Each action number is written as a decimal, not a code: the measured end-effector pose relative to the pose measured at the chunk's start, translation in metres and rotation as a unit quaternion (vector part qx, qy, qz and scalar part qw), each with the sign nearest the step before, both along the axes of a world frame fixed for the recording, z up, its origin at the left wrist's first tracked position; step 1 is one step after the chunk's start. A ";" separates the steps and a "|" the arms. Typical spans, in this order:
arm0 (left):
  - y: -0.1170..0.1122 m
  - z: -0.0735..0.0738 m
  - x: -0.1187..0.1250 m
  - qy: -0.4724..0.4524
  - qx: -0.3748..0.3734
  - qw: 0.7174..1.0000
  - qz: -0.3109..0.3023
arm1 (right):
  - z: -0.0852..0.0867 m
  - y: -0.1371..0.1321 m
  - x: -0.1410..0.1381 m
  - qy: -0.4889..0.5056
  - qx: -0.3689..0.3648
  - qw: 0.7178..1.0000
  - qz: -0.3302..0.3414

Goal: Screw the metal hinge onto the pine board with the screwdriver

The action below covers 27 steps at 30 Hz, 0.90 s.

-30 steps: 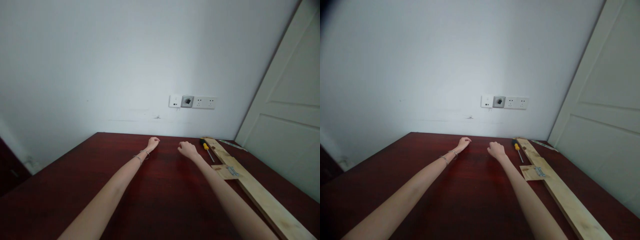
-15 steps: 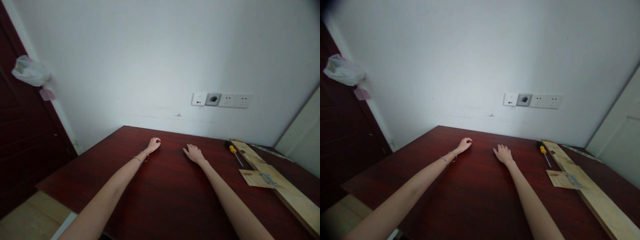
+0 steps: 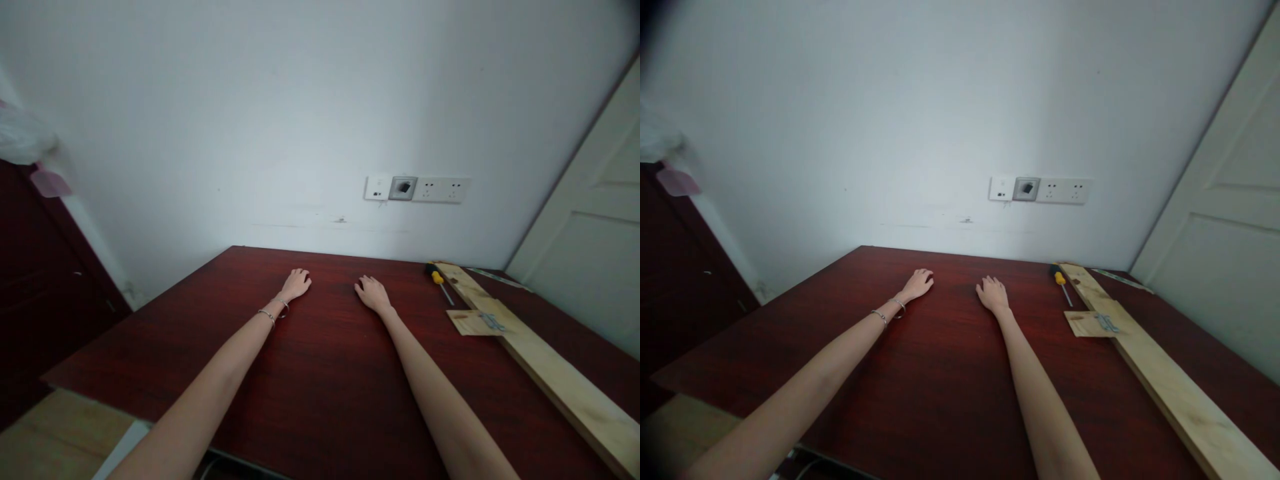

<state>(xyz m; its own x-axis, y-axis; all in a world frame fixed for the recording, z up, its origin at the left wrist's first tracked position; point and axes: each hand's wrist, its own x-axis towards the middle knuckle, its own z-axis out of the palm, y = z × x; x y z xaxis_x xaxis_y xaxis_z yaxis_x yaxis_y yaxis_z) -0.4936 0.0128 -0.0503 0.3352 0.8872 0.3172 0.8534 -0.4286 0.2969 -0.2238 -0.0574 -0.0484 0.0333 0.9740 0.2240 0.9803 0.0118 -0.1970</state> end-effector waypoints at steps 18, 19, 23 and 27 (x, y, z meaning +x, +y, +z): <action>-0.008 0.006 0.004 0.076 0.013 0.997 0.012 | -0.004 0.001 0.004 -0.001 0.052 0.999 0.012; -0.008 0.006 0.004 0.077 0.013 0.997 0.012 | -0.004 0.001 0.004 0.001 0.052 0.999 0.012; -0.008 0.007 0.004 0.084 0.013 0.996 0.011 | -0.001 -0.001 0.003 0.008 0.048 0.999 0.011; -0.008 0.008 0.004 0.093 0.009 0.996 0.012 | 0.002 -0.003 0.001 0.013 0.042 0.999 0.009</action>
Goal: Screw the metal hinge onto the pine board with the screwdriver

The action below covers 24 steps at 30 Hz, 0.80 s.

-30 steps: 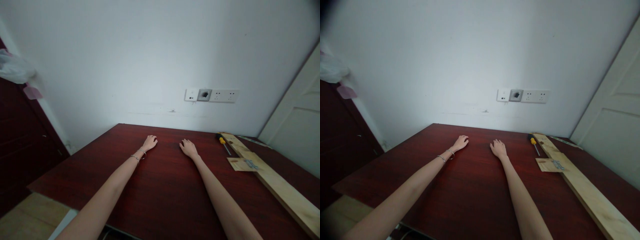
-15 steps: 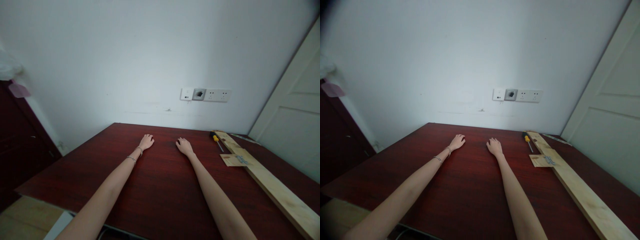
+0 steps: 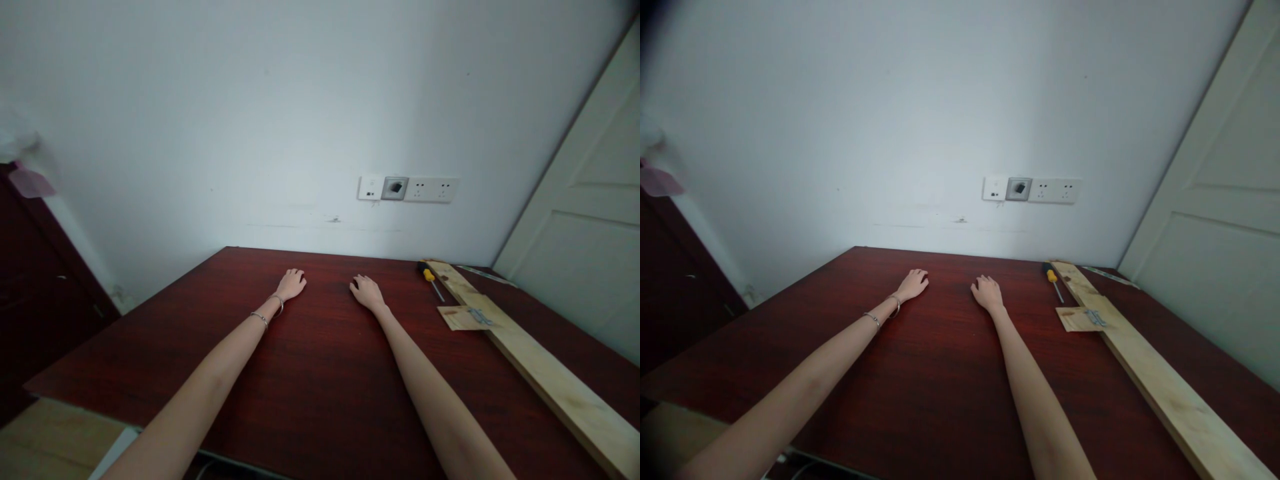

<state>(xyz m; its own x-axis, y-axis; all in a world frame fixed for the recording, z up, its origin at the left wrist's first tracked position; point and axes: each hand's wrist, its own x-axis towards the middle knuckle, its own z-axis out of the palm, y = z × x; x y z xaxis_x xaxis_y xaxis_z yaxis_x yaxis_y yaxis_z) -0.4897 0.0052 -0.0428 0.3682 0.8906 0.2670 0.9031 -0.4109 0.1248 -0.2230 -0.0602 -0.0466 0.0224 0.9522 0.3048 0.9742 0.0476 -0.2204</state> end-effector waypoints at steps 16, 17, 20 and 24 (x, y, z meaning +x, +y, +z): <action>0.038 0.049 0.058 0.027 -0.075 0.996 -0.047 | 0.083 -0.095 0.112 -0.042 0.027 0.998 0.024; 0.040 0.054 0.074 0.023 -0.075 0.994 -0.073 | 0.086 -0.110 0.128 -0.047 0.032 0.998 0.009; 0.035 0.062 0.129 0.009 -0.071 0.984 -0.164 | 0.086 -0.156 0.176 -0.061 0.039 0.997 -0.040; 0.010 0.062 0.206 0.000 -0.072 0.957 -0.280 | 0.067 -0.214 0.227 -0.094 0.037 0.986 -0.129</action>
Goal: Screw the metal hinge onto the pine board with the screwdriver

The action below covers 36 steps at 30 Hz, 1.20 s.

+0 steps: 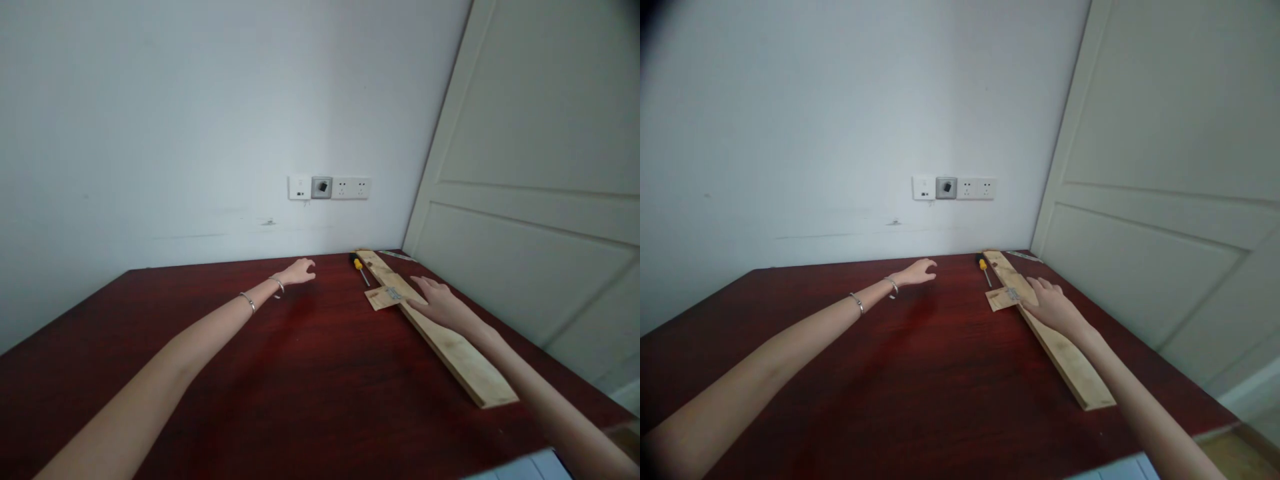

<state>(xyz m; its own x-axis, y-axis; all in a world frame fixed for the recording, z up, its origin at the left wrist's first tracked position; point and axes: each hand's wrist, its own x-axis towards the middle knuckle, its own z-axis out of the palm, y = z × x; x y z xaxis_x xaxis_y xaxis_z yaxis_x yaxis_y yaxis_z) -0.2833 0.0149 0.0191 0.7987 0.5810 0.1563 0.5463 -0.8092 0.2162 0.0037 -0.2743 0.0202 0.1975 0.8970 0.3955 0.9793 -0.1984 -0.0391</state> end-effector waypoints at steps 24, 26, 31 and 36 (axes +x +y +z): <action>-0.115 -0.030 0.139 0.059 -0.063 0.983 -0.164 | -0.052 -0.078 -0.002 0.072 -0.062 0.986 -0.136; -0.120 -0.029 0.137 0.060 -0.048 0.982 -0.171 | -0.050 -0.077 -0.004 0.073 -0.066 0.984 -0.145; -0.124 -0.027 0.136 0.044 -0.037 0.984 -0.170 | -0.053 -0.075 -0.007 0.077 -0.056 0.984 -0.154; -0.119 -0.028 0.137 0.039 -0.051 0.983 -0.171 | -0.059 -0.075 -0.006 0.083 -0.015 0.983 -0.160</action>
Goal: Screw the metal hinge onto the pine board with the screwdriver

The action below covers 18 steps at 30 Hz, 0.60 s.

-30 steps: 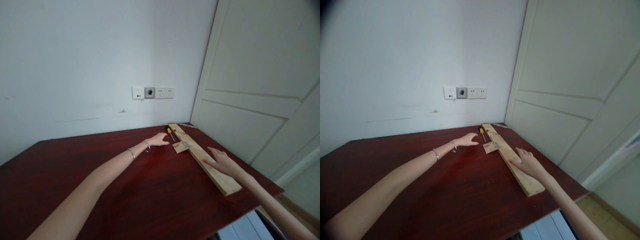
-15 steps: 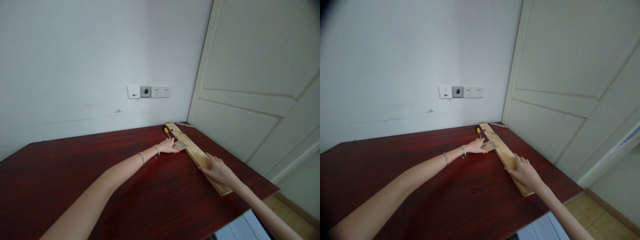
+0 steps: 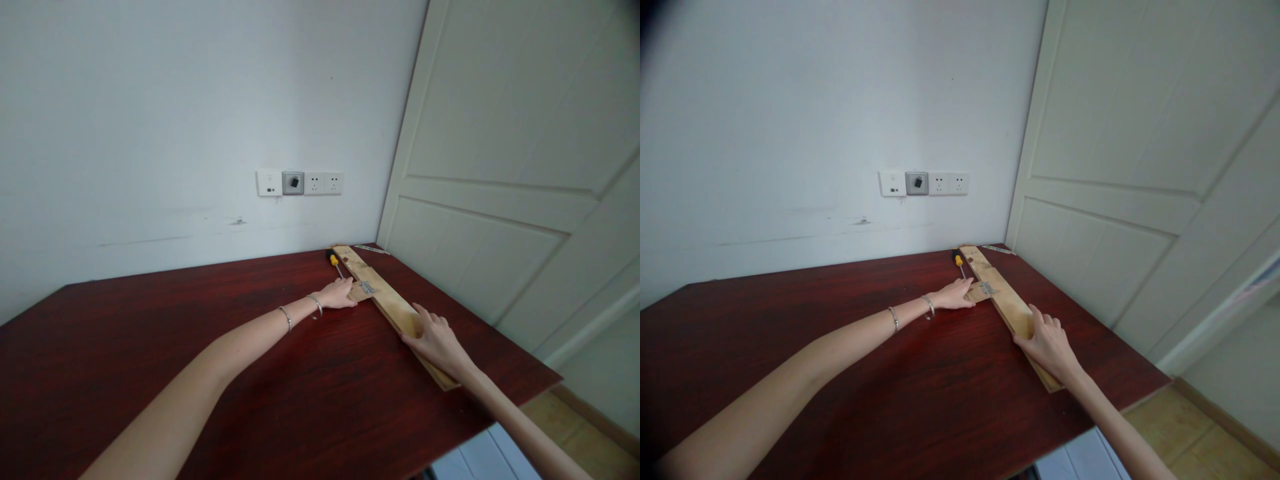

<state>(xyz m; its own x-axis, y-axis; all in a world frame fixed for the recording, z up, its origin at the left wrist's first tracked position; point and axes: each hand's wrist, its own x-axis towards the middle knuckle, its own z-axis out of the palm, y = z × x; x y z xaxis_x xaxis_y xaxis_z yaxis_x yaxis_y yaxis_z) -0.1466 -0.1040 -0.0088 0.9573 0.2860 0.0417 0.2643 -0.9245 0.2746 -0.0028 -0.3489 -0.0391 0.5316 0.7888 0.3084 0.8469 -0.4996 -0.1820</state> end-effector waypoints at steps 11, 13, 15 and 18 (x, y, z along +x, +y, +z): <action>0.015 0.008 -0.003 -0.039 -0.022 0.999 0.009 | 0.019 0.000 -0.016 0.007 0.020 1.000 -0.020; 0.016 0.017 -0.010 -0.053 -0.020 0.998 0.010 | 0.029 0.003 -0.021 0.009 0.025 0.999 -0.020; 0.018 0.026 -0.022 -0.071 -0.016 0.997 0.009 | 0.039 0.007 -0.028 0.009 0.029 0.999 -0.013; 0.025 0.039 -0.048 -0.084 -0.007 0.996 0.010 | 0.051 0.016 -0.040 0.010 0.033 0.999 0.013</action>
<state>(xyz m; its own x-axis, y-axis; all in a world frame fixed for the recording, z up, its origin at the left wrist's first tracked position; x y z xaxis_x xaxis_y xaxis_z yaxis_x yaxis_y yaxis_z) -0.1947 -0.0794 0.0302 0.9312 0.3067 0.1969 0.2321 -0.9155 0.3285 -0.0432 -0.3328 0.0118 0.5180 0.7806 0.3498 0.8552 -0.4635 -0.2320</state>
